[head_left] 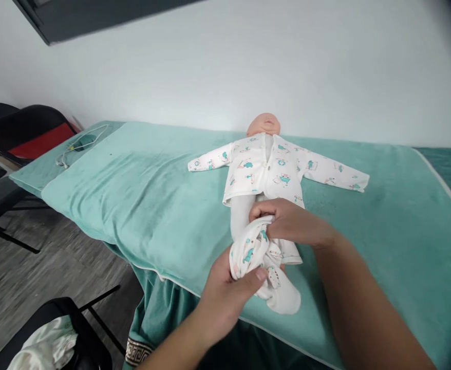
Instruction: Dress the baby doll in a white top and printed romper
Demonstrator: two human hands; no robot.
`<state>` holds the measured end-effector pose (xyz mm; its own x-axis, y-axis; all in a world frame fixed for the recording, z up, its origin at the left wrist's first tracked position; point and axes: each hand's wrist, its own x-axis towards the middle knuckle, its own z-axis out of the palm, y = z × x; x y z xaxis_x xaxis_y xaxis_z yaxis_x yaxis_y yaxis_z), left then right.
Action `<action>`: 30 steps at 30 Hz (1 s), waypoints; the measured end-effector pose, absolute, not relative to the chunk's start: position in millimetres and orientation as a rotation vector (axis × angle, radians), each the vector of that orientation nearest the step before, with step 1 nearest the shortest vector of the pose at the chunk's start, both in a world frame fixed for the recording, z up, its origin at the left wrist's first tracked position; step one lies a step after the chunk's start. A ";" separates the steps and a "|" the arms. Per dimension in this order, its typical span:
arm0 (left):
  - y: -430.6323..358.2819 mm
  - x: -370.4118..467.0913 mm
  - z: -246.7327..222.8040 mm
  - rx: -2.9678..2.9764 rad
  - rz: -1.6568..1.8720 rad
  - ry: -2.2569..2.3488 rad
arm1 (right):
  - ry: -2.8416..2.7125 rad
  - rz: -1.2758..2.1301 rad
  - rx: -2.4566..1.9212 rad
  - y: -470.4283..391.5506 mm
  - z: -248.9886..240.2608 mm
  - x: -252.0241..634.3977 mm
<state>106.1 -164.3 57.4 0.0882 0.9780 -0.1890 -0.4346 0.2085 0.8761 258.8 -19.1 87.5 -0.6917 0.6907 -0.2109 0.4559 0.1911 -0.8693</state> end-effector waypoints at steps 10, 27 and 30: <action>-200.7 133.2 64.8 0.224 1.323 0.944 | -2.547 1.432 -1.062 -21.0 96.8 256.6; -192.5 108.2 7.3 0.325 1.404 1.154 | -2.440 1.042 -1.283 -39.0 82.5 248.8; -190.0 102.9 13.6 0.516 1.397 1.259 | -2.391 0.877 -1.378 -47.0 75.5 247.4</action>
